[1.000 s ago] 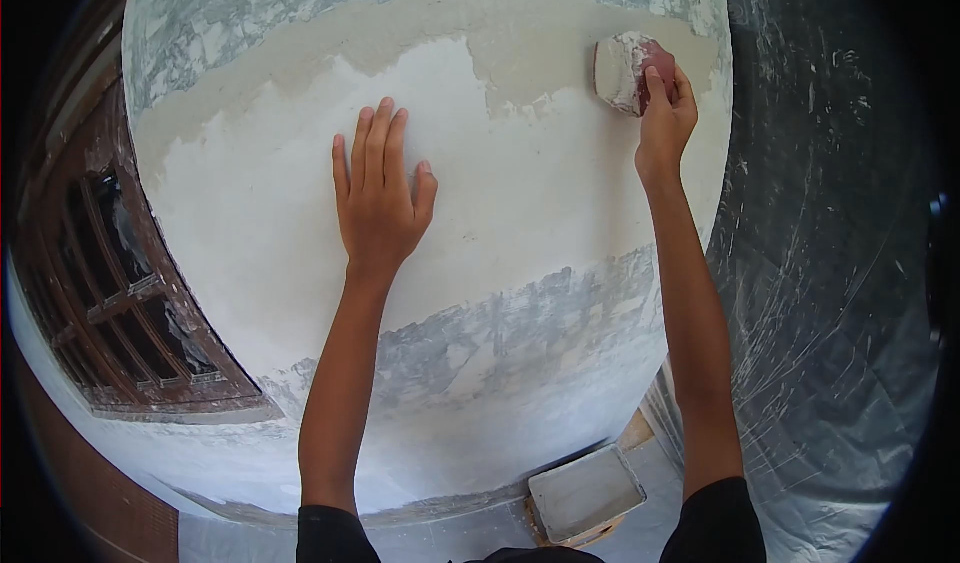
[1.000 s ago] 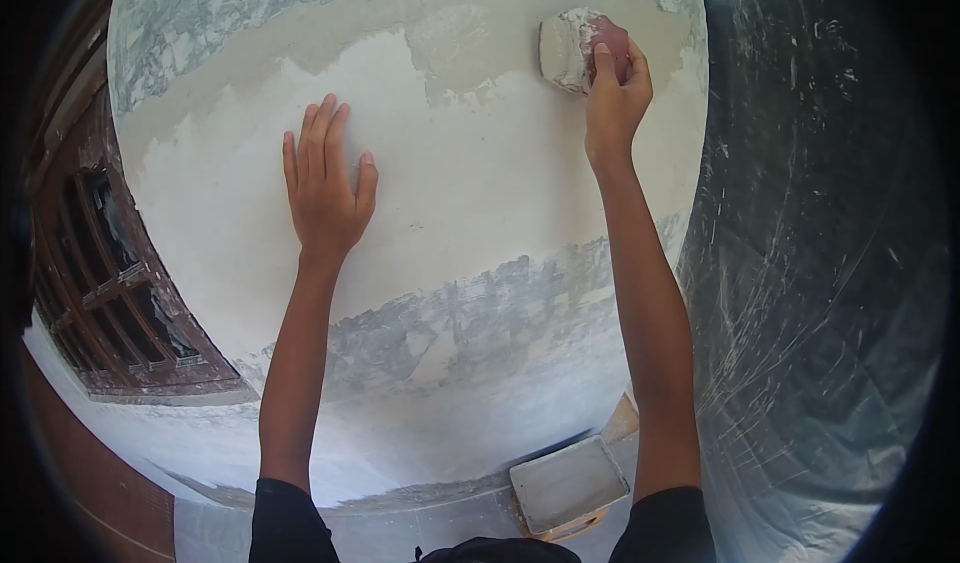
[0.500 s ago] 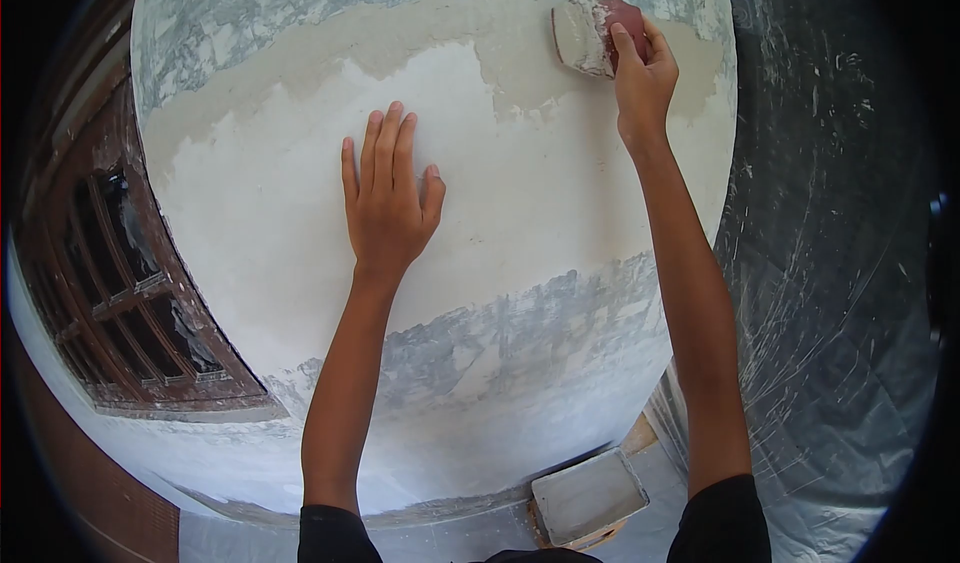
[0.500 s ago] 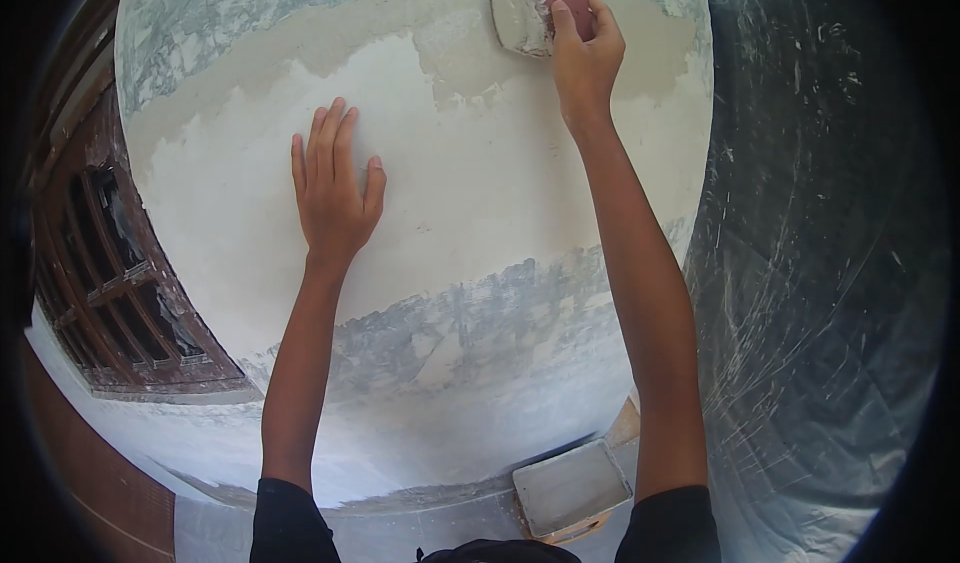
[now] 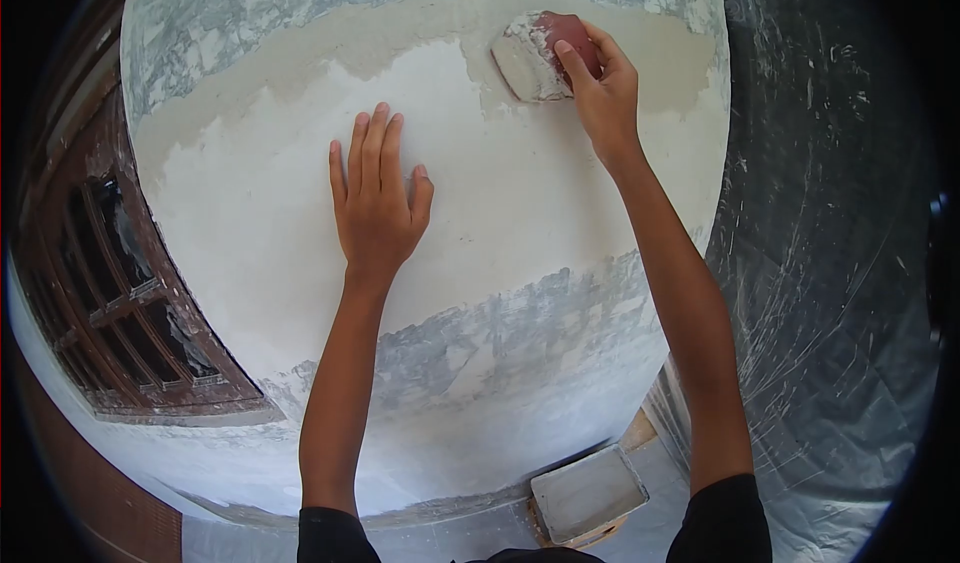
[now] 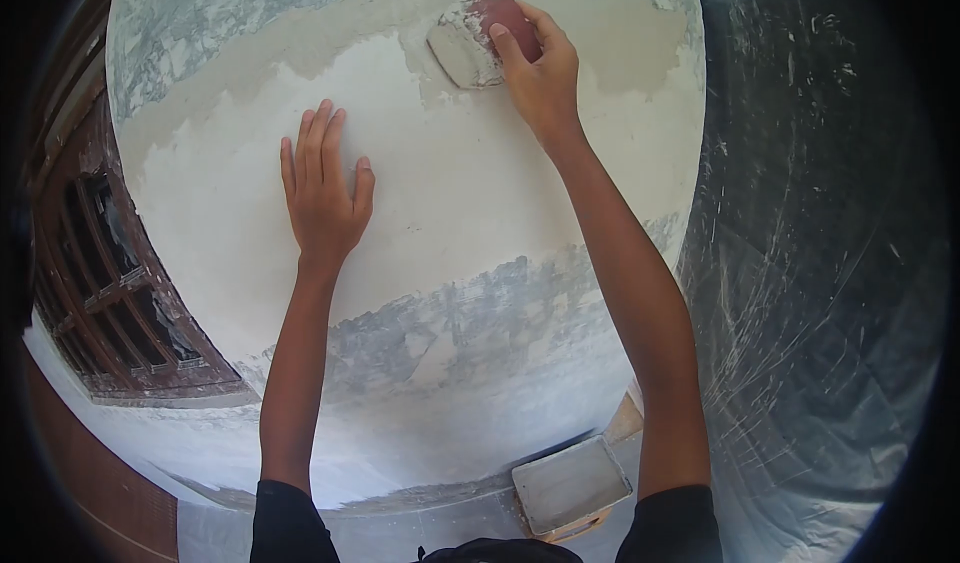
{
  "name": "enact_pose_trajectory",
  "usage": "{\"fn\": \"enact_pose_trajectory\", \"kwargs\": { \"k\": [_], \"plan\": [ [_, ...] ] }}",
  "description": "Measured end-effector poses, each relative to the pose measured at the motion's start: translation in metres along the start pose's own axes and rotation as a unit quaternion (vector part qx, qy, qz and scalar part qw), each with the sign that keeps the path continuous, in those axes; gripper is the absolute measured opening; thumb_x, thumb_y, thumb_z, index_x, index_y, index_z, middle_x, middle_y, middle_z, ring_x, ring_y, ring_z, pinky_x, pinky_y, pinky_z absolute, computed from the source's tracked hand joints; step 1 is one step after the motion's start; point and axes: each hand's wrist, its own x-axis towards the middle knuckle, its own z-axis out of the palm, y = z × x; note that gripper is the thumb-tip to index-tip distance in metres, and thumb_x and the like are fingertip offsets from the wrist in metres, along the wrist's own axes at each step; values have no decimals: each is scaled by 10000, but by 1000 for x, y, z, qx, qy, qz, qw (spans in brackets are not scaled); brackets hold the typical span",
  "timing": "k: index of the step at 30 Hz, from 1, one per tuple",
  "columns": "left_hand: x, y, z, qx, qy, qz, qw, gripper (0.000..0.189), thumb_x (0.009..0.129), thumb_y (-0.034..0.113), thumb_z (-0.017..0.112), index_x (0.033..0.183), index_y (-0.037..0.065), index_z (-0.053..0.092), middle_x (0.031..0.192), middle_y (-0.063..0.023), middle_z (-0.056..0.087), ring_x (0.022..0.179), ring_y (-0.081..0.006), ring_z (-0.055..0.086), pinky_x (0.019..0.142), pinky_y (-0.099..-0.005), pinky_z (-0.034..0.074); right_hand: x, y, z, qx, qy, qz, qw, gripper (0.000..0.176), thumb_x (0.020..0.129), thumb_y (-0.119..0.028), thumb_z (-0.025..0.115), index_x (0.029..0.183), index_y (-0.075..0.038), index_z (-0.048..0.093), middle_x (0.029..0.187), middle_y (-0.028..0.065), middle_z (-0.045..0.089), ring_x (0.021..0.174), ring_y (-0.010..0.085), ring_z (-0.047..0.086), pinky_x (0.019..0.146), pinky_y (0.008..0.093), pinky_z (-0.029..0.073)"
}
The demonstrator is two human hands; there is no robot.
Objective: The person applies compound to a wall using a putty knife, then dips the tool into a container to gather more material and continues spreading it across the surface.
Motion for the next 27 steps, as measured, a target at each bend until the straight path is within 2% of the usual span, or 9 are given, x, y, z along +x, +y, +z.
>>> {"fn": "enact_pose_trajectory", "kwargs": {
  "k": [2, 5, 8, 9, 12, 15, 20, 23, 27],
  "plan": [
    [-1, 1, 0, -2, -3, 1, 1000, 589, 934, 167, 598, 1507, 90, 487, 1591, -73, 470, 1516, -259, 384, 1266, -519, 225, 5, 11, -2, -106, -3, -29, 994, 368, 1003, -164, 670, 1328, 4, 638, 1178, 141, 702, 1070, 203, 677, 978, 337, 520],
    [-3, 1, -1, 0, -7, 0, 1000, 595, 935, 165, 598, 1514, 91, 481, 1593, -73, 468, 1518, -260, 380, 1268, -519, 221, 20, 11, -23, -23, 177, 34, 983, 371, 1004, -151, 655, 1324, 34, 616, 1200, 138, 697, 1074, 201, 674, 944, 320, 532],
    [-4, 2, -2, 14, -8, 1, 1000, 582, 932, 170, 600, 1498, 77, 502, 1585, -82, 483, 1507, -266, 401, 1262, -519, 233, 23, 9, -34, 40, 252, 78, 964, 377, 1008, -139, 650, 1336, 39, 601, 1197, 125, 697, 1064, 194, 679, 935, 310, 538],
    [-3, 3, -2, 25, -7, 2, 1000, 567, 928, 175, 601, 1479, 62, 528, 1575, -92, 500, 1496, -270, 424, 1255, -520, 250, 17, 8, -32, 40, 252, 77, 964, 377, 1008, -139, 650, 1336, 39, 601, 1197, 125, 697, 1064, 194, 679, 935, 310, 538],
    [-6, 5, 0, 12, -13, -5, 1000, 599, 940, 159, 592, 1523, 92, 469, 1607, -75, 451, 1526, -264, 365, 1274, -513, 205, -8, 5, -11, 26, 40, 1, 999, 413, 1000, -182, 679, 1341, 40, 604, 1207, 126, 697, 1074, 200, 681, 966, 325, 528],
    [-9, 5, -1, 8, -18, -3, 1000, 605, 942, 158, 591, 1529, 88, 462, 1610, -78, 447, 1528, -267, 361, 1274, -516, 204, -6, 15, -16, -132, 28, -36, 990, 413, 993, -181, 683, 1336, 39, 610, 1220, 137, 695, 1085, 212, 679, 988, 341, 518],
    [-15, 8, -2, 19, -22, 1, 1000, 611, 939, 154, 588, 1531, 78, 457, 1615, -90, 440, 1531, -276, 356, 1272, -521, 200, 25, 21, -57, -25, 288, 49, 956, 391, 996, -163, 664, 1322, 46, 610, 1224, 135, 688, 1091, 209, 666, 972, 338, 524],
    [-16, 11, 0, 20, -19, -2, 1000, 613, 937, 148, 586, 1532, 75, 456, 1619, -96, 436, 1533, -282, 353, 1270, -524, 200, 14, 10, -46, 58, 209, 40, 975, 409, 1001, -170, 667, 1343, 44, 600, 1248, 137, 677, 1099, 210, 665, 973, 332, 522],
    [-16, 10, 0, 22, -25, -3, 999, 616, 936, 147, 584, 1533, 72, 453, 1623, -99, 430, 1535, -285, 349, 1268, -525, 202, -4, 14, -23, -56, 63, -53, 995, 408, 993, -190, 696, 1328, 32, 625, 1226, 159, 683, 1101, 218, 677, 963, 349, 530]
  ]
}}
